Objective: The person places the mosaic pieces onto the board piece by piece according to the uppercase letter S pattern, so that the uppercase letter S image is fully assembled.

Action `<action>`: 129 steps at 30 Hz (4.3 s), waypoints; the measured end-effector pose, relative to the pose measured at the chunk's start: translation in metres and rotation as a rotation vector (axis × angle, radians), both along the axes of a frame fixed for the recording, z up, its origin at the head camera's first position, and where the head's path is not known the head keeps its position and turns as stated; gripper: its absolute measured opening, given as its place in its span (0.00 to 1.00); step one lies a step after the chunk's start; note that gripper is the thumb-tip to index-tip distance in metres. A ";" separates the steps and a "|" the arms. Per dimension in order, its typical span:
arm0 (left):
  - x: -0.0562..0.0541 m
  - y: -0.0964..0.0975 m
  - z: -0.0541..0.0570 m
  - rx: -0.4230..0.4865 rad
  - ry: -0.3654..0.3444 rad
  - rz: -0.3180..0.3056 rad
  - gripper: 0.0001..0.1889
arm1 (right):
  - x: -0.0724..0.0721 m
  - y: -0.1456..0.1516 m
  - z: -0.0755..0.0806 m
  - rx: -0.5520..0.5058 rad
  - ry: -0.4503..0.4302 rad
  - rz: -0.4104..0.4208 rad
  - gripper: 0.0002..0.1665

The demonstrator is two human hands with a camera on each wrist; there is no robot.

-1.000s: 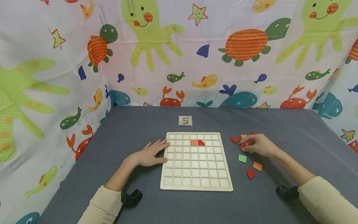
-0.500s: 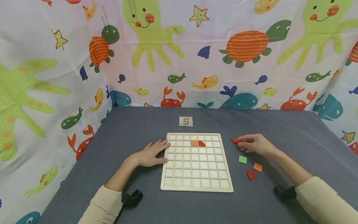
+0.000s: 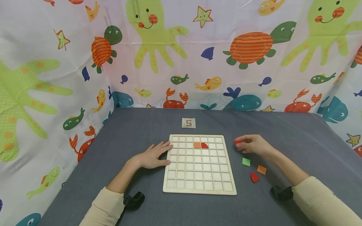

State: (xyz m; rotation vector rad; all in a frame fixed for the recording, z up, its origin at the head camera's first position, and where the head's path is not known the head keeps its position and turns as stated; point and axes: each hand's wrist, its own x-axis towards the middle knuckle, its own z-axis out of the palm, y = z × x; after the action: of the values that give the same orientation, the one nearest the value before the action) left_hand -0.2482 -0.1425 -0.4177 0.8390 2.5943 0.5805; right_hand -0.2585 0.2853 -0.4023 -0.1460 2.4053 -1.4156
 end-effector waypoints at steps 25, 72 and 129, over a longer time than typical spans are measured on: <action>0.000 -0.001 -0.002 -0.014 0.004 0.009 0.38 | -0.007 -0.036 -0.003 -0.081 -0.019 -0.004 0.27; 0.001 0.001 0.001 -0.002 -0.009 0.033 0.39 | -0.020 -0.116 0.006 -0.014 0.084 0.082 0.16; 0.000 0.001 0.001 -0.043 -0.015 0.049 0.38 | -0.035 -0.175 0.007 0.186 0.227 0.178 0.06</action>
State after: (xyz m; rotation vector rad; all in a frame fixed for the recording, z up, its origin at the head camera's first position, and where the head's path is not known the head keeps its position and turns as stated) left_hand -0.2485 -0.1410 -0.4168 0.7565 2.6104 0.5409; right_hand -0.2932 0.1107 -0.3957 -0.4844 2.6142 -1.1433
